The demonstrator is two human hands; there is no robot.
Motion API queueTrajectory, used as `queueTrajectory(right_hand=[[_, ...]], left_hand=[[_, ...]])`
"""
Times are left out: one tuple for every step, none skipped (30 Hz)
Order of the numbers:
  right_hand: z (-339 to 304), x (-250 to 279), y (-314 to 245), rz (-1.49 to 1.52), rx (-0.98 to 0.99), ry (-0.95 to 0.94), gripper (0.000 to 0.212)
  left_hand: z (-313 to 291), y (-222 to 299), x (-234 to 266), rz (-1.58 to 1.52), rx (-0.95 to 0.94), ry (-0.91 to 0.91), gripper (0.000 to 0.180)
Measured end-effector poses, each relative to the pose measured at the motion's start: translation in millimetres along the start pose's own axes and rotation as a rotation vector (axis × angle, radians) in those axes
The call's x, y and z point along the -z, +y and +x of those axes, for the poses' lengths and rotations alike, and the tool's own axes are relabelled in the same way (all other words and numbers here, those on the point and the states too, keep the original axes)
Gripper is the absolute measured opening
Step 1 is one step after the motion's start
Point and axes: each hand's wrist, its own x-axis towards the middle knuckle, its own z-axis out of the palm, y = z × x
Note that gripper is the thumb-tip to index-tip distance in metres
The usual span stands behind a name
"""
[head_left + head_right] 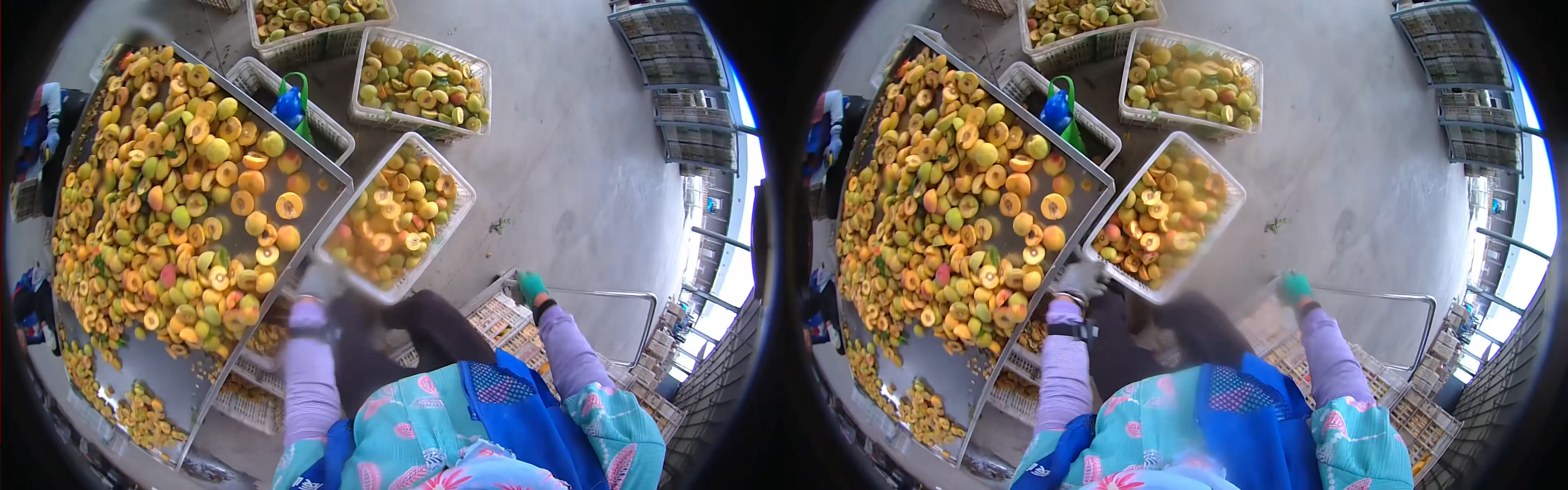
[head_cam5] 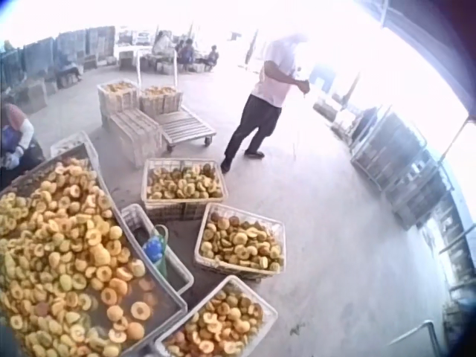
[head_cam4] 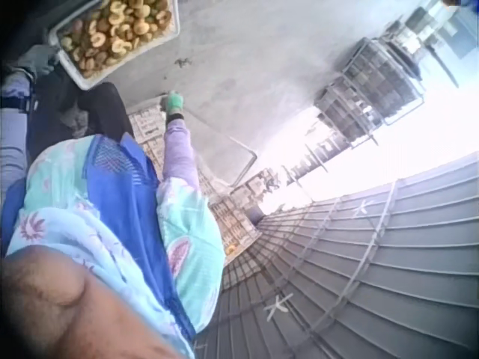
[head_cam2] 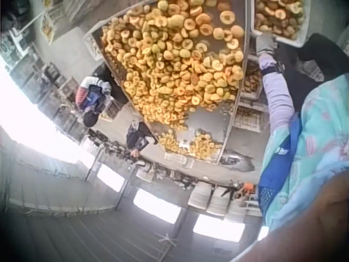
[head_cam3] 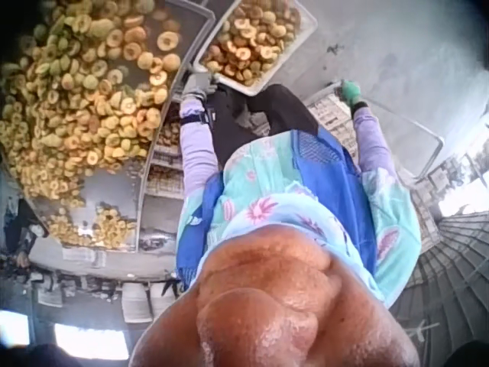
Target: Pitting and slicing fruit, then transferring processed fruit between crates and onto a sorting table.
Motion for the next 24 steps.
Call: queueTrajectory(right_hand=[[31,-10,-70,-0.273,0.248,0.054,0.026],[61,-17,-152,0.145,-0.029,-0.001,0.026],[89,-17,-213,0.536,-0.355,-0.029,0.027],[114,-14,-231,0.482,-0.331,0.012,0.029],[143,-16,-237,0.433,-0.3,0.04,0.031],[183,-20,-220,0.267,-0.201,0.126,0.033],[226,-27,-200,0.099,-0.103,0.195,0.035],[267,-26,-191,-0.086,-0.02,0.272,0.037],[303,-36,-189,-0.266,0.07,0.315,0.04],[322,-53,-222,-0.23,0.097,0.271,0.043],[353,-59,-222,-0.205,0.295,0.511,0.043],[375,-71,-231,-0.206,0.359,0.48,0.045],[395,-62,-211,-0.288,0.281,0.335,0.043],[417,-60,-212,-0.329,0.235,0.191,0.042],[435,-66,-220,-0.116,0.247,0.062,0.04],[450,-72,-229,0.1,0.257,-0.064,0.038],[454,-73,-221,0.279,0.285,-0.115,0.039],[458,-67,-209,0.264,0.269,-0.121,0.039],[461,-63,-208,0.284,0.164,-0.217,0.041],[461,-67,-212,0.312,0.072,-0.324,0.042],[457,-80,-215,0.358,0.137,-0.339,0.043],[467,-86,-203,0.349,0.176,-0.324,0.042],[461,-99,-211,0.272,0.233,-0.324,0.04],[482,-91,-183,-0.101,0.555,-0.263,0.023]], left_hand=[[-25,-6,-23,-0.705,0.29,0.045,0.023],[-50,-44,-72,-0.826,0.466,0.059,0.03],[-53,-58,-108,-0.699,0.367,0.046,0.033],[-37,-40,-121,-1.015,0.809,0.063,0.038],[-28,-25,-119,-0.937,0.955,0.021,0.047],[-10,-9,-106,-0.85,1.088,-0.018,0.056],[8,11,-84,-0.933,1.212,0.043,0.062],[18,23,-77,-1.009,1.363,0.104,0.069],[18,12,-104,-0.817,1.212,0.293,0.064],[-11,-13,-143,-0.594,1.104,0.451,0.06],[10,-44,-178,-0.716,1.5,0.485,0.05],[-13,-63,-206,-0.819,1.021,0.546,0.041],[24,-40,-195,-1.146,1.286,0.664,0.032],[33,-41,-196,-1.118,1.35,0.7,0.036],[13,-65,-226,-1.213,1.381,0.681,0.036],[-10,-90,-252,-1.306,1.402,0.675,0.037],[4,-82,-250,-1.311,1.427,0.665,0.037],[34,-60,-225,-1.557,1.38,0.793,0.023],[46,-42,-205,-1.78,1.319,0.95,0.016],[39,-36,-203,-1.759,1.337,0.979,0.016],[29,-34,-201,-1.666,1.401,0.991,0.017],[31,-36,-200,-1.596,1.434,0.998,0.018],[1,-38,-217,-1.685,1.402,1.056,0.019],[-2,-35,-236,-1.315,1.369,0.932,0.024]])
